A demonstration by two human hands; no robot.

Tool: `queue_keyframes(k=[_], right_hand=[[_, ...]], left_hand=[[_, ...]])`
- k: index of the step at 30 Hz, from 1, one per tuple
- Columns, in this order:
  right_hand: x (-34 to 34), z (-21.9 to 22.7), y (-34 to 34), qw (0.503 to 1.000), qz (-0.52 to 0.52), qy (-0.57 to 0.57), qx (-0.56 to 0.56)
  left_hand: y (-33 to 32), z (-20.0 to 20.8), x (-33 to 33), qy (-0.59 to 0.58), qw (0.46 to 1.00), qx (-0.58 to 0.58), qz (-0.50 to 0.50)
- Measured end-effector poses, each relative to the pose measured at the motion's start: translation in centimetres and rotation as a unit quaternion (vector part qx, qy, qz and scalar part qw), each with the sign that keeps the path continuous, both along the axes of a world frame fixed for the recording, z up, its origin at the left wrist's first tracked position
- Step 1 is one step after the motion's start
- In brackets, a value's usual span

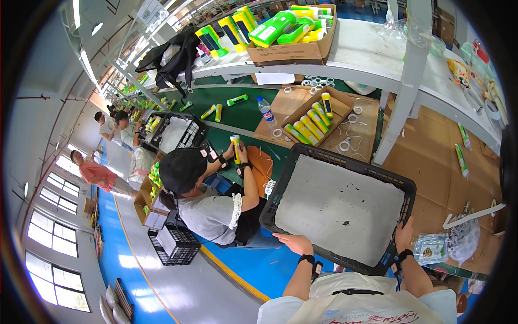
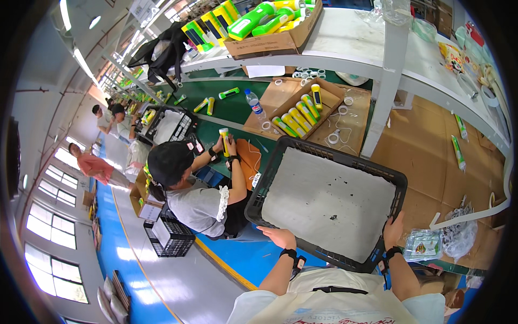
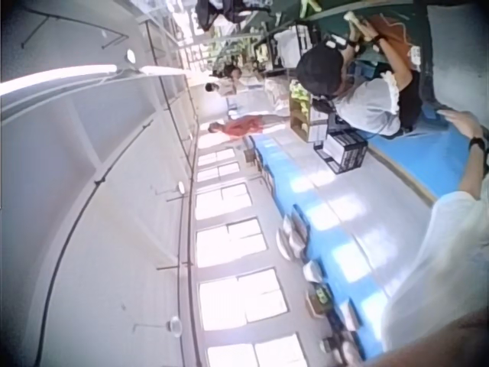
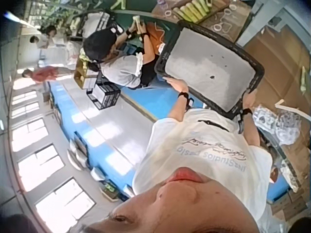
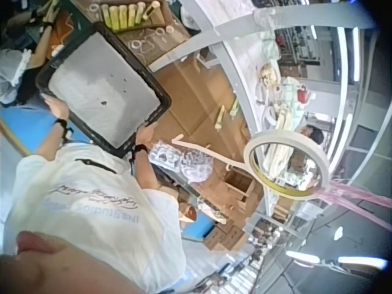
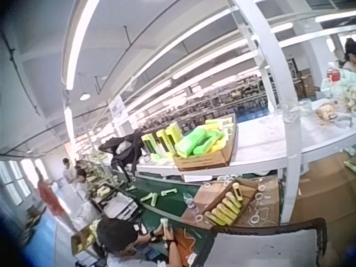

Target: Assemble and package flashlights on a production line.

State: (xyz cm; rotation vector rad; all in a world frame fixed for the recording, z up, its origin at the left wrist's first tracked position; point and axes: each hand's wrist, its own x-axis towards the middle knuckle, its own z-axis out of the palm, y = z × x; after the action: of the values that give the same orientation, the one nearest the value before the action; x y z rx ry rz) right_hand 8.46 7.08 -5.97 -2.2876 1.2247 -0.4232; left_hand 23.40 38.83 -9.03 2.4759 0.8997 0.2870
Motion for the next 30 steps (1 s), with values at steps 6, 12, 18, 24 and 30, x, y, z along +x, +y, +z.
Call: queue_keyframes(k=[6,12,18,24,30], right_hand=[[0.4,1.5,0.4,0.998,-0.018,0.016,0.054],[-0.1,0.0,-0.1,0.998,-0.027,0.044,0.035],[-0.2,-0.9,-0.5,1.0,-0.002,0.023,0.008],[-0.4,-1.7,-0.7,1.0,-0.015,0.009,0.005],[-0.4,-2.2,-0.9,1.0,-0.011,0.007,0.003]], left_hand=[[0.0,0.1,0.0,0.0,1.0,0.018,-0.004],[-0.2,0.9,-0.1,0.007,1.0,-0.007,-0.011],[0.0,0.9,-0.1,0.008,1.0,0.016,-0.014],[-0.3,1.5,-0.1,-0.005,1.0,0.008,-0.004],[-0.2,1.5,0.0,-0.001,1.0,-0.001,-0.004]])
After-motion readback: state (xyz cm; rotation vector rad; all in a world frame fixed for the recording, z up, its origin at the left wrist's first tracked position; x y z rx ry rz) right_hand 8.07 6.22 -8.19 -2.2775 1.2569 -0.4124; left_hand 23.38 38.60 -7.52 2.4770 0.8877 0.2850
